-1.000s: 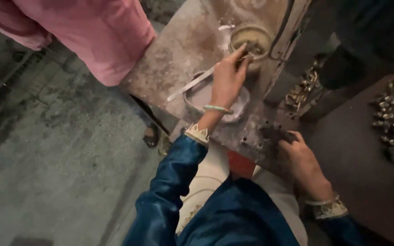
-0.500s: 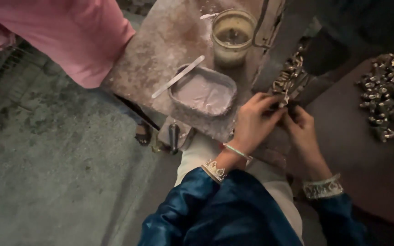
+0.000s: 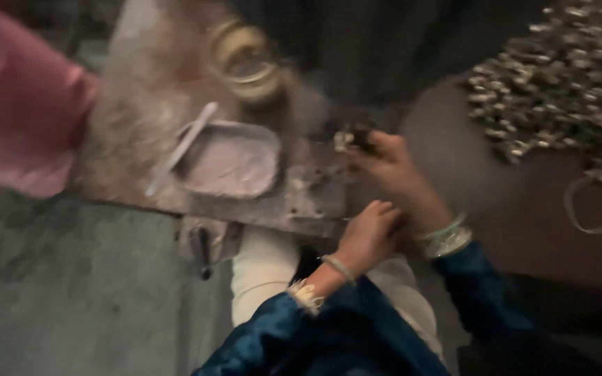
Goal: The person operates a manual press machine to shape small metal components. They repeatedly pick up a component, place it into the press, activate the lever to stamp or shape it, and then remove the finished piece, placing it into a container.
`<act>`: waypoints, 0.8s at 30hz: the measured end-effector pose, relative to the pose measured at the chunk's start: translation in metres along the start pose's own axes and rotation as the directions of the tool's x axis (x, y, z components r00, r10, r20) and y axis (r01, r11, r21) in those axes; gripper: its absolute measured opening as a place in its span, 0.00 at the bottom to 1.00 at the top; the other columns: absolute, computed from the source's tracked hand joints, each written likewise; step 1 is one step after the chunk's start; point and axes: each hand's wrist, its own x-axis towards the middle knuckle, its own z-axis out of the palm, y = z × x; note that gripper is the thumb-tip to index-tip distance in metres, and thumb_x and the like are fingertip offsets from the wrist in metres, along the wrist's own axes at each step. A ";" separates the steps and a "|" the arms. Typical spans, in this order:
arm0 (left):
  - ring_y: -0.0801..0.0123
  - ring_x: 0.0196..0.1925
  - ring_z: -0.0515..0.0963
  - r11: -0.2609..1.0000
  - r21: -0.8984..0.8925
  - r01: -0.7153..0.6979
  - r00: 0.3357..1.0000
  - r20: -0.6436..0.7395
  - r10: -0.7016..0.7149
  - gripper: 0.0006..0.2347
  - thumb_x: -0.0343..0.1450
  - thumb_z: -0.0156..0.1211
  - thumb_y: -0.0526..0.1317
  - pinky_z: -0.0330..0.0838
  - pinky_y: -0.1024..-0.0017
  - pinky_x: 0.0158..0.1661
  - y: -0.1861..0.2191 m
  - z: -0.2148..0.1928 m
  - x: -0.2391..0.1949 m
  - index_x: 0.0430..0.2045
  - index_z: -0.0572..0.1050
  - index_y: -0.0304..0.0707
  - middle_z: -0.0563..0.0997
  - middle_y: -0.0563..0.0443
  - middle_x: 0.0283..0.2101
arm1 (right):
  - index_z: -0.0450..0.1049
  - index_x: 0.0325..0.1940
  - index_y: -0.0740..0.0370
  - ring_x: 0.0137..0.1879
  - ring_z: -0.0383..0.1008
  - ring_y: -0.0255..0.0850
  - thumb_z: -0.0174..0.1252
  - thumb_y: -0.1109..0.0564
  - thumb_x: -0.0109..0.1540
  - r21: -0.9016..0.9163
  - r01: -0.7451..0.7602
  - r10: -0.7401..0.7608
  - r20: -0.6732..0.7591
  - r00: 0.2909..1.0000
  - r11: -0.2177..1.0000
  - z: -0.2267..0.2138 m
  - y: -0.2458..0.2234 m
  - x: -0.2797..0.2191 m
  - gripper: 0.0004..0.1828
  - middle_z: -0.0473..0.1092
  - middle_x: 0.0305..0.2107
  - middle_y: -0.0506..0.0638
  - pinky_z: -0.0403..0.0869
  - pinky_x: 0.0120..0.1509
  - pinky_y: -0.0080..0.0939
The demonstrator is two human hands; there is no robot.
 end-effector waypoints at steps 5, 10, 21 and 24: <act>0.58 0.61 0.75 0.864 0.354 -0.357 0.912 -0.070 0.405 0.22 0.72 0.61 0.36 0.76 0.67 0.56 0.010 0.108 0.099 0.64 0.71 0.39 0.73 0.45 0.64 | 0.73 0.57 0.68 0.48 0.74 0.31 0.59 0.58 0.70 -0.083 0.217 -0.227 -0.148 0.963 0.973 0.030 0.006 -0.016 0.14 0.75 0.44 0.47 0.76 0.52 0.36; 0.60 0.57 0.75 0.981 -0.094 -0.170 0.985 -0.011 0.170 0.21 0.75 0.61 0.35 0.77 0.69 0.51 0.016 0.116 0.117 0.64 0.70 0.35 0.73 0.44 0.61 | 0.75 0.57 0.68 0.47 0.73 0.30 0.58 0.58 0.69 -0.159 0.118 -0.137 -0.113 0.984 0.980 0.027 -0.027 -0.012 0.14 0.77 0.42 0.48 0.75 0.50 0.32; 0.65 0.44 0.80 0.309 -0.753 0.581 0.807 0.485 -0.337 0.20 0.75 0.60 0.39 0.78 0.70 0.40 -0.053 0.022 -0.037 0.63 0.72 0.34 0.81 0.44 0.48 | 0.74 0.57 0.64 0.53 0.80 0.42 0.58 0.60 0.66 -0.049 -0.057 0.064 0.180 0.982 0.997 -0.014 -0.038 0.012 0.15 0.77 0.47 0.49 0.83 0.54 0.47; 0.66 0.53 0.82 0.362 -0.910 0.202 0.970 0.135 -0.202 0.19 0.76 0.59 0.36 0.81 0.67 0.54 0.030 -0.073 -0.046 0.63 0.71 0.36 0.81 0.45 0.55 | 0.73 0.61 0.62 0.53 0.79 0.40 0.56 0.59 0.67 -0.141 -0.004 0.045 0.283 0.958 0.990 -0.021 -0.043 0.017 0.18 0.76 0.50 0.47 0.82 0.55 0.45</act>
